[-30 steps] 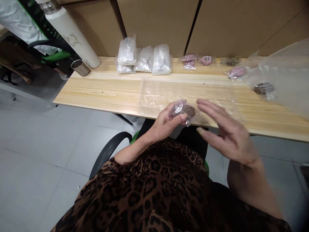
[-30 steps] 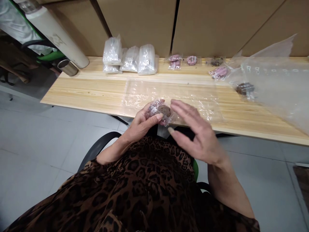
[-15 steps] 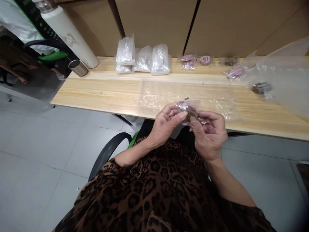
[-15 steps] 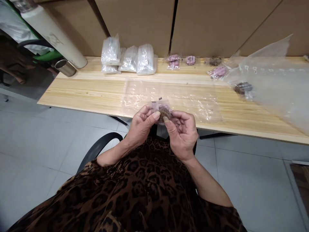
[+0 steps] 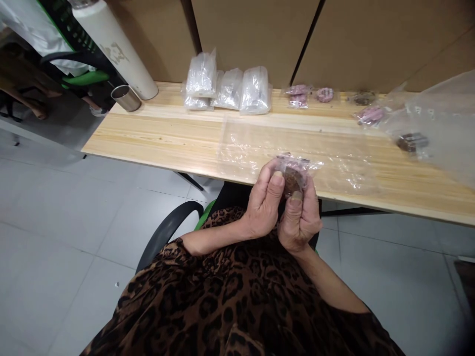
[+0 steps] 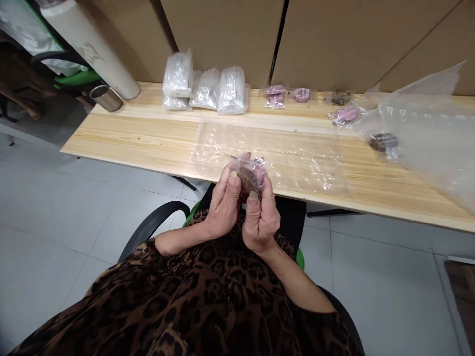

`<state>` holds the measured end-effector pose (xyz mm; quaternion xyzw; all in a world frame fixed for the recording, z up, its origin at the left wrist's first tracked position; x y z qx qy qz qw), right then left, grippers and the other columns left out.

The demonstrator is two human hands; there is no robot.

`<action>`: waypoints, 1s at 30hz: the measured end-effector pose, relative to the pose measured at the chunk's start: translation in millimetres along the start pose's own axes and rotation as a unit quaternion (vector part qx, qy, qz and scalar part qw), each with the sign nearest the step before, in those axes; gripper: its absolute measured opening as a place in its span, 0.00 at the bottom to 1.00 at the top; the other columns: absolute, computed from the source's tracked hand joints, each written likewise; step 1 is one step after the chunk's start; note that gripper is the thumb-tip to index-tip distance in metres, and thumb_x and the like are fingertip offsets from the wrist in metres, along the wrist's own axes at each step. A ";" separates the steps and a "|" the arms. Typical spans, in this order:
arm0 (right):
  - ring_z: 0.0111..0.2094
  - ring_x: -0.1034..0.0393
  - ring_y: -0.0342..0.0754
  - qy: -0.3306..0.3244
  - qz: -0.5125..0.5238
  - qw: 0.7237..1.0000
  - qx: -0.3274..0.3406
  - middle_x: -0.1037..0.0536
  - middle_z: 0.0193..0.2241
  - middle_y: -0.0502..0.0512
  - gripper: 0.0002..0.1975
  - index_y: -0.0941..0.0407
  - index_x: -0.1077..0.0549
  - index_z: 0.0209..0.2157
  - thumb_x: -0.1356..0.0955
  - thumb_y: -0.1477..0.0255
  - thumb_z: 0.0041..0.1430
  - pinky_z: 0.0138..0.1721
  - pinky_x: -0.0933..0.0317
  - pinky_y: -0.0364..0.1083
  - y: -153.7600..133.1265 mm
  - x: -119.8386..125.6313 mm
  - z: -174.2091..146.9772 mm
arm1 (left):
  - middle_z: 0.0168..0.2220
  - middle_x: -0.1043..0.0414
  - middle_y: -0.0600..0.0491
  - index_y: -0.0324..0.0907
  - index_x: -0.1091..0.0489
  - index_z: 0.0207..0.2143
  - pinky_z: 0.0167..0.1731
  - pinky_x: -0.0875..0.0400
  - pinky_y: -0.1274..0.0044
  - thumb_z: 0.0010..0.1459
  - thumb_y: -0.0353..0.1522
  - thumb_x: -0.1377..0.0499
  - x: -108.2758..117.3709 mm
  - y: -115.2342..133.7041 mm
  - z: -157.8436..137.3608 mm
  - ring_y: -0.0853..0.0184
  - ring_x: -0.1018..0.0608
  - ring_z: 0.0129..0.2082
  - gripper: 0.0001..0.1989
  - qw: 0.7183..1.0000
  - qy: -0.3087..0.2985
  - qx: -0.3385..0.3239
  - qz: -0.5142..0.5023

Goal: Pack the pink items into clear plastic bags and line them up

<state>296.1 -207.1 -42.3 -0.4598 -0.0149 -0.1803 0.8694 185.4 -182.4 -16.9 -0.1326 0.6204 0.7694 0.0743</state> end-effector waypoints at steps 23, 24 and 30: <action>0.39 0.26 0.49 -0.259 0.076 0.959 -0.083 0.20 0.41 0.52 0.15 0.43 0.15 0.51 0.21 0.66 0.63 0.37 0.30 0.48 1.4 28.7 72.1 | 0.57 0.20 0.49 0.50 0.25 0.56 0.66 0.28 0.62 0.67 0.47 0.32 7.9 3.7 7.9 0.56 0.19 0.61 0.19 0.985 -0.143 0.046 -0.087; 0.39 0.25 0.49 -0.260 0.094 0.955 -0.103 0.19 0.41 0.52 0.15 0.43 0.15 0.50 0.20 0.66 0.62 0.38 0.29 0.49 5.3 27.9 71.5 | 0.57 0.20 0.48 0.50 0.25 0.56 0.65 0.27 0.62 0.68 0.47 0.33 7.4 2.8 8.0 0.57 0.19 0.60 0.20 0.984 -0.151 0.050 -0.084; 0.30 0.26 0.44 -0.194 0.191 0.927 -0.256 0.18 0.33 0.51 0.11 0.50 0.15 0.36 0.17 0.65 0.53 0.31 0.28 0.45 30.0 11.8 97.3 | 0.68 0.29 0.44 0.50 0.30 0.65 0.59 0.24 0.63 0.72 0.51 0.40 52.7 33.5 33.0 0.56 0.21 0.59 0.27 0.984 -0.099 -0.017 0.150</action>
Point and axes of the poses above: each hand's wrist, its own z-axis towards the middle knuckle, its own x-axis out of the back of the hand, y = z × x, the point moved 7 cm from there along z, towards the middle knuckle
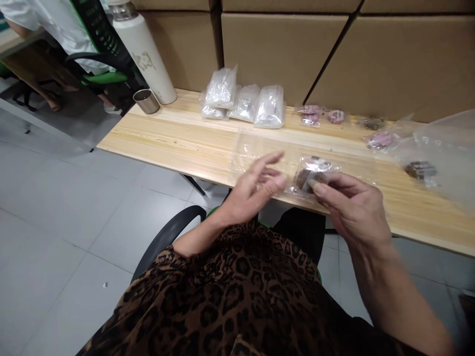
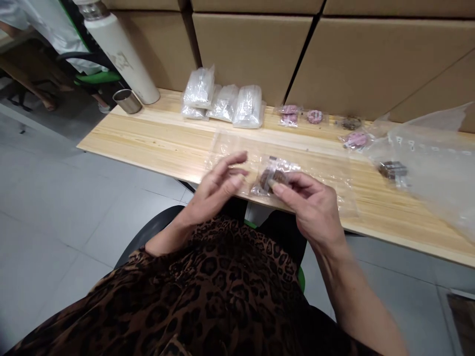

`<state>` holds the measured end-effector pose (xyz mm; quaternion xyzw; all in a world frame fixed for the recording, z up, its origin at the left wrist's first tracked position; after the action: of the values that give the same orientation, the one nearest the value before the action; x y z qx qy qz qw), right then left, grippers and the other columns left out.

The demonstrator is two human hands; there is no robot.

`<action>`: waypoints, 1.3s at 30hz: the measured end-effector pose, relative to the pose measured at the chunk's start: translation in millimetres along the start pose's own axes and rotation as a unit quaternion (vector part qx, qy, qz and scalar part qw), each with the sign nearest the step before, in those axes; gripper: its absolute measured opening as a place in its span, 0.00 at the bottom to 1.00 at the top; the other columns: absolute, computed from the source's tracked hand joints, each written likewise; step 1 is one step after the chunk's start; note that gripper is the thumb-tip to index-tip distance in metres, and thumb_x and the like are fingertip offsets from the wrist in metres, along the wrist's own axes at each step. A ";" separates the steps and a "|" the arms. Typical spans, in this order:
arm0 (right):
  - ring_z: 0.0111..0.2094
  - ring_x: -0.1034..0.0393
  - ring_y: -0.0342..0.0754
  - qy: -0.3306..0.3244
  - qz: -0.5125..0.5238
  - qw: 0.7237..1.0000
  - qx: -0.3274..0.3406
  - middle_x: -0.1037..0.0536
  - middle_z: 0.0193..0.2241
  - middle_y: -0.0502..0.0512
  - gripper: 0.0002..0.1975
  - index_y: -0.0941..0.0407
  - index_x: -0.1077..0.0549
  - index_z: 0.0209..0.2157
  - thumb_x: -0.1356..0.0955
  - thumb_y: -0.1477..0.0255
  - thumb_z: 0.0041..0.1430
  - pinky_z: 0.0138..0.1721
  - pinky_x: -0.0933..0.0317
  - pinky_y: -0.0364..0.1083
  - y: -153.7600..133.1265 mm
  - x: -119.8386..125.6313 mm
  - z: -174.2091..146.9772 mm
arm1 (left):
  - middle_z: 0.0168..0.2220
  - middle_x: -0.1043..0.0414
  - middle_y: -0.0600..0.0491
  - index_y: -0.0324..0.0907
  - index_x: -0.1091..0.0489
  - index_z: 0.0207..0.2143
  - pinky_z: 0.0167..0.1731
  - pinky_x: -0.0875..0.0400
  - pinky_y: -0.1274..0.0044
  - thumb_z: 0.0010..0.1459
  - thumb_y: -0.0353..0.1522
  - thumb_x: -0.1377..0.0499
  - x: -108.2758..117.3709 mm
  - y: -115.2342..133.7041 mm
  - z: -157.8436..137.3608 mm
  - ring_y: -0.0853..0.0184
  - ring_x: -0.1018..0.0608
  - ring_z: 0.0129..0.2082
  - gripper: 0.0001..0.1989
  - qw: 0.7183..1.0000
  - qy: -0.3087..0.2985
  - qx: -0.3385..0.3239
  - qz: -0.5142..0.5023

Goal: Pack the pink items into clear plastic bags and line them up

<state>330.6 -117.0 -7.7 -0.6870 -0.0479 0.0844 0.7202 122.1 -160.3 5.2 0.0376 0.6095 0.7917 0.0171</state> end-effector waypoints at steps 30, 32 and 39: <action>0.15 0.42 0.39 0.011 -0.052 0.970 -0.237 0.33 0.14 0.49 0.17 0.56 0.30 0.22 0.21 0.81 0.55 0.13 0.51 0.39 8.9 -44.4 111.8 | 0.36 0.25 0.52 0.39 0.32 0.34 0.40 0.30 0.76 0.73 0.42 0.40 2.4 -23.2 112.1 0.72 0.25 0.33 0.17 0.992 -0.024 0.118 0.032; 0.16 0.41 0.40 0.000 -0.013 0.975 -0.222 0.32 0.14 0.49 0.17 0.55 0.29 0.23 0.19 0.79 0.51 0.14 0.48 0.41 9.8 -44.2 113.7 | 0.39 0.23 0.49 0.38 0.28 0.37 0.42 0.28 0.75 0.75 0.38 0.45 1.2 -30.9 115.8 0.71 0.23 0.34 0.15 0.993 -0.015 0.112 0.036; 0.13 0.43 0.41 -0.081 0.026 0.980 -0.179 0.34 0.14 0.49 0.17 0.55 0.30 0.20 0.20 0.78 0.49 0.14 0.54 0.41 24.1 -44.4 129.1 | 0.55 0.21 0.45 0.41 0.20 0.51 0.58 0.29 0.69 0.64 0.26 0.43 1.3 -37.4 120.1 0.60 0.21 0.53 0.16 0.963 -0.051 0.007 0.265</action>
<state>261.8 2.4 -23.1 -0.7966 -0.1028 0.1489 0.5768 129.7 -34.8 -0.4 0.2381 0.5819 0.7604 -0.1626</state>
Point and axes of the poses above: each hand's wrist, its own z-axis towards the middle knuckle, its own x-axis out of the back of the hand, y = z × x, the point moved 7 cm from there along z, towards the middle knuckle
